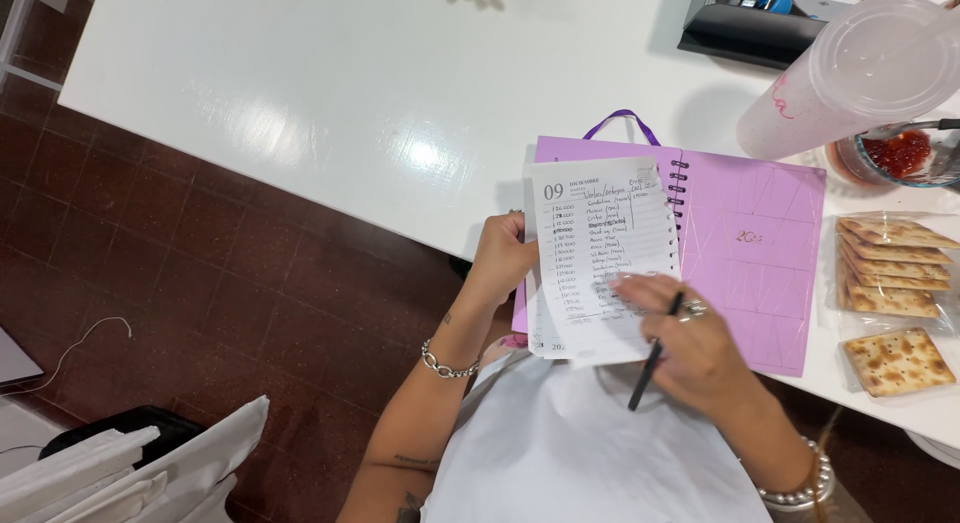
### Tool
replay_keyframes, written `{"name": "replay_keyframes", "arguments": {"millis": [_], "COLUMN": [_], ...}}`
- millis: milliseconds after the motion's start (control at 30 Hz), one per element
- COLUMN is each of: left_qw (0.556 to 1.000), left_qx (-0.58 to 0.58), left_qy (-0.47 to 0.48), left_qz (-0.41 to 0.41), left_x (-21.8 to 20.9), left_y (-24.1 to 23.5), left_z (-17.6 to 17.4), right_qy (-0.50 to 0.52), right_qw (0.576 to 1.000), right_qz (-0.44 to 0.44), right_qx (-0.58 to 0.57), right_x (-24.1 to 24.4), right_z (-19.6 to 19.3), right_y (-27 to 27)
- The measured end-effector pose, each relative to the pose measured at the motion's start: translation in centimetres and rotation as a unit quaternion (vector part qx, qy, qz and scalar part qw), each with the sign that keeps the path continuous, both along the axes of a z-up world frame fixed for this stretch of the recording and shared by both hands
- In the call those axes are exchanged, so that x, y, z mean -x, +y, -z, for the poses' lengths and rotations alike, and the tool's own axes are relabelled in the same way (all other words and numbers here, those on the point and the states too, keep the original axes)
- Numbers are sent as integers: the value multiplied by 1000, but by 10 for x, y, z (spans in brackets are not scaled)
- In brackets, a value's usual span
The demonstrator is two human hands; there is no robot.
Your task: The person spreads red sauce onto a cracker using a spoon and eats it while walking through a room. They then retrieve wooden hangers from under a table and place them on the surface. Finally, the person sits at the table and flips through a planner, writing notes with a pen.
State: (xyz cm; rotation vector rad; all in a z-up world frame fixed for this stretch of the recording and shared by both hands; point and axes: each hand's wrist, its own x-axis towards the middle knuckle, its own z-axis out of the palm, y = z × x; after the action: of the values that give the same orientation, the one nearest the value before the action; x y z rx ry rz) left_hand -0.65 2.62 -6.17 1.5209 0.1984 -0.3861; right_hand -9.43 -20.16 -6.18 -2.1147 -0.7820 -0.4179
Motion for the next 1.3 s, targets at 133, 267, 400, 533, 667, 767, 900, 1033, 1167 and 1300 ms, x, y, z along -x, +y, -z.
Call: {"name": "replay_keyframes", "arguments": {"millis": [133, 267, 400, 533, 667, 767, 900, 1033, 1167, 1300], "left_qw": [999, 999, 994, 995, 996, 997, 997, 998, 998, 1000], "left_qx": [-32, -46, -40, -74, -63, -69, -57, -33, -62, -4], "left_qy": [23, 17, 96, 63, 57, 2, 13, -16, -27, 7], "left_qz": [5, 18, 35, 28, 31, 29, 41, 54, 18, 18], "left_x": [0, 1, -4, -3, -3, -5, -5, -6, -4, -5], "left_y": [-3, -6, -5, -9, -7, -3, -3, -3, -3, -6], "left_z": [10, -11, -3, 4, 2, 23, 6, 10, 14, 7], "right_qy": [16, 44, 139, 163, 128, 82, 87, 112, 71, 70], "right_qw": [995, 988, 965, 965, 982, 985, 959, 943, 909, 846], "right_qz": [-30, -45, -90, -78, 11, 137, 259, 284, 363, 404], "right_qx": [92, 141, 204, 190, 142, 61, -77, -135, -190, -340], "right_x": [5, 10, 19, 31, 44, 54, 70, 75, 83, 76], "right_z": [-9, -10, -22, -19, -9, 10, 26, 25, 58, 71], "right_y": [9, -2, -21, -33, -51, -57, -51, -54, -78, -85]}}
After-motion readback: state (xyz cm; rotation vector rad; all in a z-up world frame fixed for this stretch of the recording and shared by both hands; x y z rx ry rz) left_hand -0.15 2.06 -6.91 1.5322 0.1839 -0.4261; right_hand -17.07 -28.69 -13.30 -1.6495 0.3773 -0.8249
